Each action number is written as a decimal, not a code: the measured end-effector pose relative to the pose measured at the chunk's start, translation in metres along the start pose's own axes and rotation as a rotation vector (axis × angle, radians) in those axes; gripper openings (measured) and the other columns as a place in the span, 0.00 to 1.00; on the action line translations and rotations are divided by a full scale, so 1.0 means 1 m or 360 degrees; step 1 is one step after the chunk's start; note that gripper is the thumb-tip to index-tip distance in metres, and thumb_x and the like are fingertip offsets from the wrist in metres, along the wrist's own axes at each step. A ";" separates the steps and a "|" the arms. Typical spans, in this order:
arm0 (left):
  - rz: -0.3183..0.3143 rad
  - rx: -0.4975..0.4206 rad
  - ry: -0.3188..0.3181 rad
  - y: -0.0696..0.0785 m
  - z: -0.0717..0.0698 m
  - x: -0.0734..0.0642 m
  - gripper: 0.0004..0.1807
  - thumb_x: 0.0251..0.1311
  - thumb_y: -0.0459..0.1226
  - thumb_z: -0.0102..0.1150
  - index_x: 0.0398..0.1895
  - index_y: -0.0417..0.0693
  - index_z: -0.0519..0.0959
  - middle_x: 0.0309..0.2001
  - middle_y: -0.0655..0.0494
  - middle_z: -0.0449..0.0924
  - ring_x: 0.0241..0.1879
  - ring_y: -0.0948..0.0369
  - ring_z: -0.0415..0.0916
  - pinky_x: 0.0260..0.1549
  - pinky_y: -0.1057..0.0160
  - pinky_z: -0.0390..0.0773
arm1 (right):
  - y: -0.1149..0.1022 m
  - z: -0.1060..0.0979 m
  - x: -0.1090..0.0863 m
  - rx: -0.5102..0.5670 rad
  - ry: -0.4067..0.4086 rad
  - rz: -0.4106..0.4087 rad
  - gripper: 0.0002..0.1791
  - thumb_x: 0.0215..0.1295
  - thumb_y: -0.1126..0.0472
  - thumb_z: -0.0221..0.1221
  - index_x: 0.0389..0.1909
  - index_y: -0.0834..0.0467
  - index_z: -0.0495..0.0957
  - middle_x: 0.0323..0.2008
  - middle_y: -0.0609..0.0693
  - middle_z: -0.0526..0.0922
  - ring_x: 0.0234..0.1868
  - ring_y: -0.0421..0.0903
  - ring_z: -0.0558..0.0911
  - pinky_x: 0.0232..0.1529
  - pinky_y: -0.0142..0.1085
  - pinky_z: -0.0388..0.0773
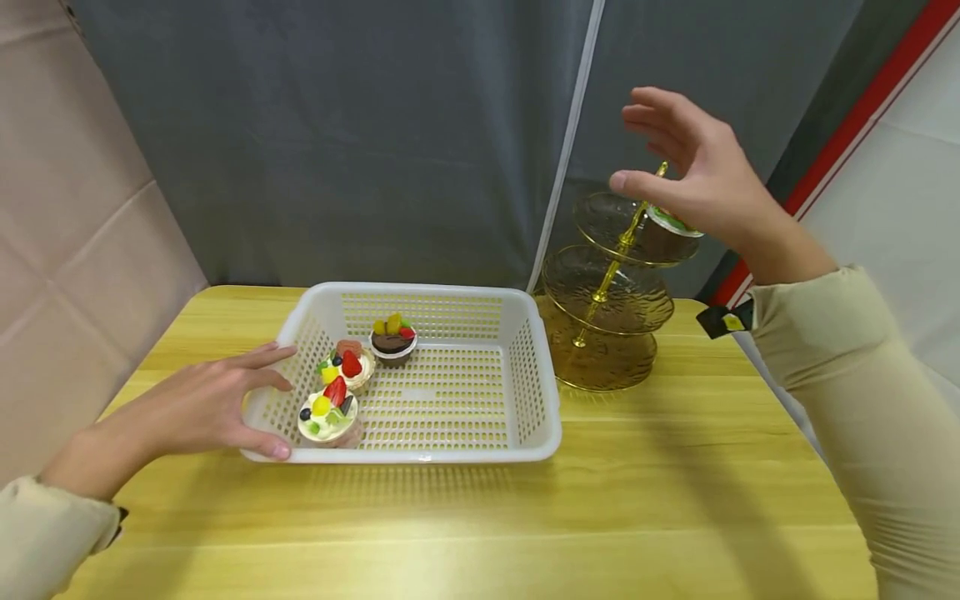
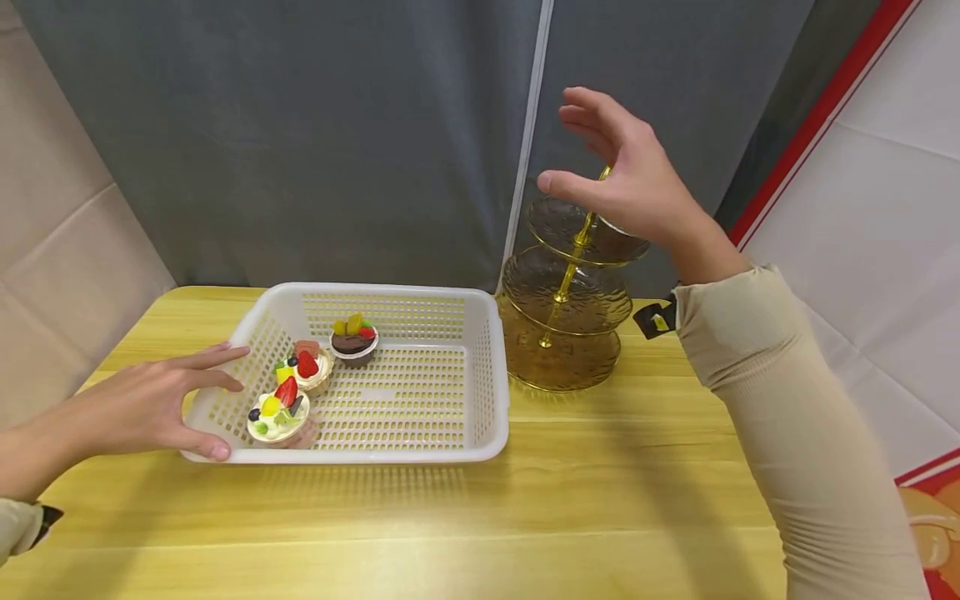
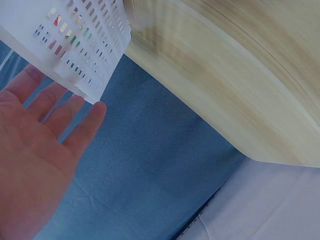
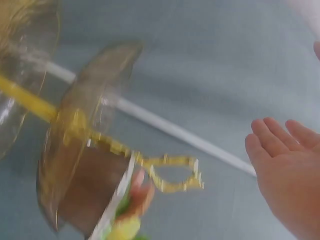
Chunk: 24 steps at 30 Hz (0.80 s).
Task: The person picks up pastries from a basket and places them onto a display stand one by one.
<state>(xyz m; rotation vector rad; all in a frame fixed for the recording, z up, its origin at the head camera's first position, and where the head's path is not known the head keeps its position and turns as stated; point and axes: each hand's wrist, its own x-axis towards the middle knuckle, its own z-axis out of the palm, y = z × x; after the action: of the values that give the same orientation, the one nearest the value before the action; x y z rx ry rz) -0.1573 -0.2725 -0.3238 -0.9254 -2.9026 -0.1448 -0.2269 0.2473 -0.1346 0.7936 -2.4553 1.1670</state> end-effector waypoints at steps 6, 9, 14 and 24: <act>0.0001 -0.0010 -0.0003 0.000 0.000 -0.001 0.44 0.33 0.74 0.67 0.46 0.52 0.85 0.68 0.42 0.70 0.61 0.37 0.72 0.35 0.44 0.79 | -0.003 0.025 0.007 -0.0005 -0.0127 -0.0052 0.44 0.60 0.62 0.68 0.75 0.52 0.59 0.72 0.53 0.66 0.73 0.46 0.64 0.72 0.37 0.54; 0.0009 -0.0005 0.0003 0.000 0.000 -0.001 0.44 0.33 0.74 0.68 0.46 0.51 0.85 0.68 0.42 0.70 0.60 0.37 0.73 0.35 0.44 0.79 | -0.001 0.036 0.009 -0.0009 -0.0184 -0.0056 0.44 0.60 0.61 0.68 0.76 0.53 0.58 0.72 0.53 0.66 0.73 0.47 0.64 0.72 0.39 0.55; 0.0002 -0.0003 0.0005 0.000 -0.001 -0.001 0.44 0.33 0.74 0.68 0.46 0.51 0.85 0.68 0.41 0.70 0.59 0.37 0.74 0.33 0.46 0.79 | 0.006 0.056 0.012 0.0007 -0.0278 -0.0064 0.44 0.60 0.61 0.68 0.75 0.54 0.59 0.71 0.53 0.66 0.72 0.47 0.65 0.71 0.42 0.57; 0.0003 -0.0014 -0.0006 -0.001 -0.001 -0.002 0.44 0.33 0.74 0.68 0.46 0.50 0.85 0.68 0.40 0.69 0.58 0.36 0.75 0.36 0.44 0.79 | 0.019 0.097 0.017 0.0052 -0.0447 -0.0072 0.45 0.59 0.60 0.69 0.76 0.55 0.58 0.73 0.51 0.64 0.72 0.50 0.66 0.70 0.42 0.59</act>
<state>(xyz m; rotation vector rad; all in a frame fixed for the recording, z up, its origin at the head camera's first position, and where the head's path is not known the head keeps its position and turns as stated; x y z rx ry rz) -0.1563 -0.2740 -0.3234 -0.9307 -2.9066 -0.1562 -0.2556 0.1753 -0.1977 1.0828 -2.6285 1.1497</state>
